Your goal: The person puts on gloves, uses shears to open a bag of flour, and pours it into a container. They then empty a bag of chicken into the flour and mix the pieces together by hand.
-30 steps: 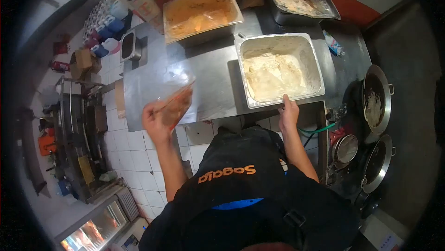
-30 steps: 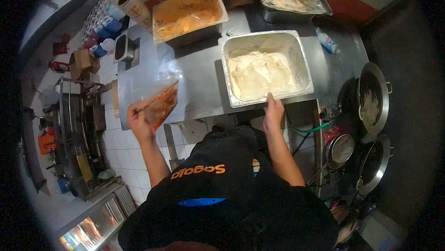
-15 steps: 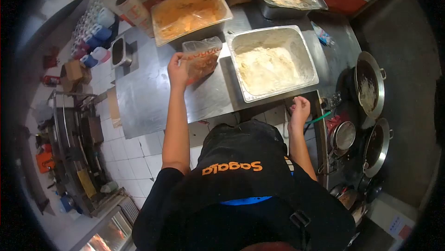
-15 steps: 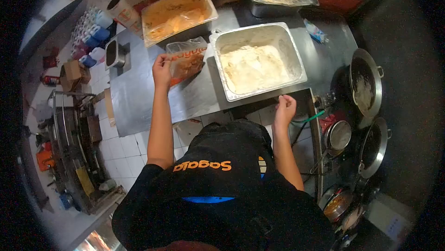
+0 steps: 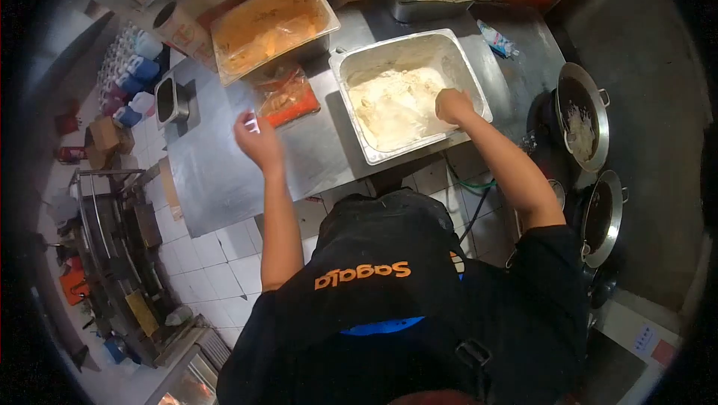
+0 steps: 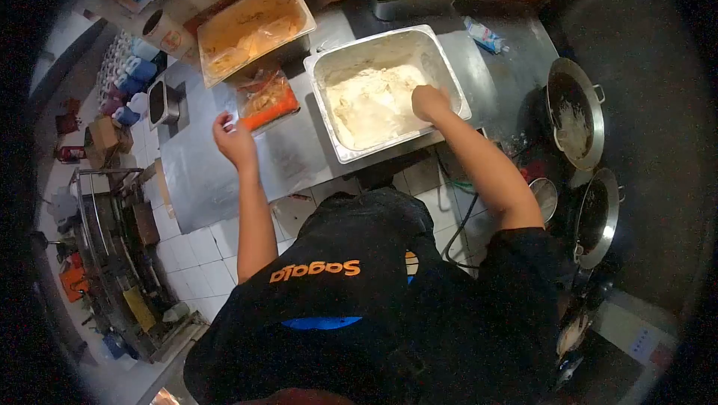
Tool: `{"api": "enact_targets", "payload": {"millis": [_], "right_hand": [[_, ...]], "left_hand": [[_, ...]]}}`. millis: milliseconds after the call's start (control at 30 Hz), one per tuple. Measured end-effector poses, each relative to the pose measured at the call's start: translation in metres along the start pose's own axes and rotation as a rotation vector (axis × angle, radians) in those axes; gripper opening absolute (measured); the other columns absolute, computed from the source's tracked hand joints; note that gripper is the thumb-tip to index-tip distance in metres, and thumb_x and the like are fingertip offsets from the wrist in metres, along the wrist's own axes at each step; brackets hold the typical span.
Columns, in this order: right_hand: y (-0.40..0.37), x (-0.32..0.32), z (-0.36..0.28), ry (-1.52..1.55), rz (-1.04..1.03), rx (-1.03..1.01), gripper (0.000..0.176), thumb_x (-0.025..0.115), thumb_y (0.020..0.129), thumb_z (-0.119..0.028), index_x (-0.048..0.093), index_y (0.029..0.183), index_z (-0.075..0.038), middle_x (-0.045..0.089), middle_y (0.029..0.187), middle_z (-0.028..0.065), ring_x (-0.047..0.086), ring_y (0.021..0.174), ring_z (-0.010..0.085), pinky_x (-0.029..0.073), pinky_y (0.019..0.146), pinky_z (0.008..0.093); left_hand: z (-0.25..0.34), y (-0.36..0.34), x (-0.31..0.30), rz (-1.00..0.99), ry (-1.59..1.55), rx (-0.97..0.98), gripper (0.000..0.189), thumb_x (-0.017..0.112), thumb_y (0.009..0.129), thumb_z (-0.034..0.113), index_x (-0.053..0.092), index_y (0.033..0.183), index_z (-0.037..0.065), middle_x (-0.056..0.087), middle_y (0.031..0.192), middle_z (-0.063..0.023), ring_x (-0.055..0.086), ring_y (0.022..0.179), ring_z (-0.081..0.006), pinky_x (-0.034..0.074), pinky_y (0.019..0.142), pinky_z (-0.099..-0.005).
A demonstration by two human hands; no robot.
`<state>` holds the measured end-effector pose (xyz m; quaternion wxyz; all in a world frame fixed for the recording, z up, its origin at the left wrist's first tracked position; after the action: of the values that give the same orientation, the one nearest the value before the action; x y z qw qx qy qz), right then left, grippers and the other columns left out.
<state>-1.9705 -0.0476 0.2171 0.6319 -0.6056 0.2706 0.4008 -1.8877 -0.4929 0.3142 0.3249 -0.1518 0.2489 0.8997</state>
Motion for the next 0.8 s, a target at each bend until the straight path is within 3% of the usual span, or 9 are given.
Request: {"api": "enact_targets", "payload": {"millis": [67, 133, 233, 333, 400, 467, 533, 633, 800], "right_hand": [[0.017, -0.013, 0.035, 0.365, 0.273, 0.079, 0.018, 0.053, 0.074, -0.007, 0.067, 0.084, -0.009, 0.066, 0.087, 0.0121, 0.061, 0.089, 0.0329, 0.042, 0.083, 0.0427], [-0.007, -0.035, 0.024, 0.288, 0.297, -0.033, 0.018, 0.053, 0.076, -0.009, 0.067, 0.086, -0.008, 0.065, 0.089, 0.0137, 0.061, 0.087, 0.034, 0.047, 0.075, 0.0421], [-0.022, -0.014, -0.011, 0.269, 0.352, -0.51, 0.012, 0.062, 0.067, -0.017, 0.066, 0.072, -0.007, 0.062, 0.074, 0.0165, 0.06, 0.071, 0.0347, 0.049, 0.065, 0.0417], [0.027, 0.025, 0.012, 0.201, 0.09, -0.2, 0.017, 0.058, 0.075, -0.015, 0.066, 0.087, -0.006, 0.064, 0.091, 0.0147, 0.061, 0.079, 0.0362, 0.05, 0.071, 0.0402], [0.021, -0.01, 0.018, 0.279, 0.209, -0.245, 0.018, 0.06, 0.073, -0.017, 0.066, 0.082, -0.003, 0.064, 0.086, 0.017, 0.061, 0.077, 0.035, 0.05, 0.069, 0.0387], [0.003, -0.066, 0.043, 0.682, 0.485, -0.217, 0.017, 0.059, 0.072, -0.016, 0.065, 0.078, -0.001, 0.064, 0.078, 0.0182, 0.062, 0.073, 0.0328, 0.05, 0.066, 0.0374], [-0.007, -0.089, 0.05, 0.784, 0.5, -0.255, 0.017, 0.06, 0.071, -0.016, 0.065, 0.077, -0.001, 0.063, 0.076, 0.0177, 0.062, 0.07, 0.0307, 0.05, 0.065, 0.0361], [-0.012, -0.106, 0.056, 0.945, 0.532, -0.31, 0.017, 0.061, 0.07, -0.016, 0.065, 0.075, 0.0, 0.063, 0.071, 0.016, 0.062, 0.066, 0.0275, 0.049, 0.063, 0.0337], [-0.013, -0.099, 0.058, 1.092, 0.501, -0.356, 0.015, 0.064, 0.069, -0.015, 0.064, 0.074, -0.001, 0.063, 0.067, 0.0122, 0.061, 0.062, 0.0231, 0.048, 0.061, 0.0311]], "left_hand": [[0.071, -0.056, 0.041, -0.276, -0.246, 0.16, 0.024, 0.055, 0.072, 0.004, 0.057, 0.095, 0.002, 0.057, 0.088, -0.01, 0.053, 0.082, -0.0245, 0.041, 0.076, -0.0344], [0.13, -0.092, 0.065, -0.459, -0.222, 0.29, 0.017, 0.056, 0.072, 0.004, 0.058, 0.088, 0.003, 0.058, 0.084, -0.0096, 0.052, 0.08, -0.0251, 0.041, 0.074, -0.0354], [0.16, -0.116, 0.099, -0.552, -0.231, 0.304, 0.013, 0.057, 0.071, 0.005, 0.058, 0.085, 0.002, 0.058, 0.081, -0.0101, 0.052, 0.079, -0.026, 0.041, 0.074, -0.0354], [0.163, -0.123, 0.122, -0.648, -0.156, 0.238, 0.013, 0.057, 0.072, 0.005, 0.059, 0.084, 0.003, 0.058, 0.082, -0.0098, 0.051, 0.08, -0.0263, 0.041, 0.074, -0.0354], [0.166, -0.125, 0.126, -0.625, -0.115, 0.251, 0.011, 0.057, 0.073, 0.007, 0.059, 0.083, 0.002, 0.059, 0.08, -0.0104, 0.053, 0.077, -0.0251, 0.043, 0.071, -0.0345], [0.152, -0.133, 0.138, -0.685, -0.102, 0.08, 0.012, 0.058, 0.077, 0.01, 0.062, 0.084, 0.0, 0.061, 0.075, -0.0101, 0.055, 0.067, -0.0168, 0.043, 0.063, -0.0288], [0.157, -0.146, 0.148, -0.723, -0.06, 0.036, 0.015, 0.059, 0.078, 0.012, 0.062, 0.082, -0.002, 0.062, 0.073, -0.009, 0.055, 0.064, -0.014, 0.043, 0.059, -0.0265], [0.163, -0.185, 0.191, -0.981, -0.091, -0.17, 0.03, 0.064, 0.077, 0.027, 0.061, 0.086, -0.001, 0.062, 0.072, -0.0142, 0.06, 0.065, -0.0232, 0.046, 0.06, -0.0322], [0.156, -0.204, 0.245, -0.82, -0.039, -0.031, 0.028, 0.065, 0.079, 0.022, 0.059, 0.087, -0.004, 0.06, 0.067, -0.0087, 0.06, 0.057, -0.0143, 0.046, 0.053, -0.0284]]}}
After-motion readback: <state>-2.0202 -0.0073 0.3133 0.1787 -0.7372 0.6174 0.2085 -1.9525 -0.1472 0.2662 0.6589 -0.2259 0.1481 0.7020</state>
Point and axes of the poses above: each hand's wrist, its own y-axis towards the middle knuckle, its own x-axis out of the palm, z = x × y, the point moved 9 cm from there along y, towards the middle knuckle
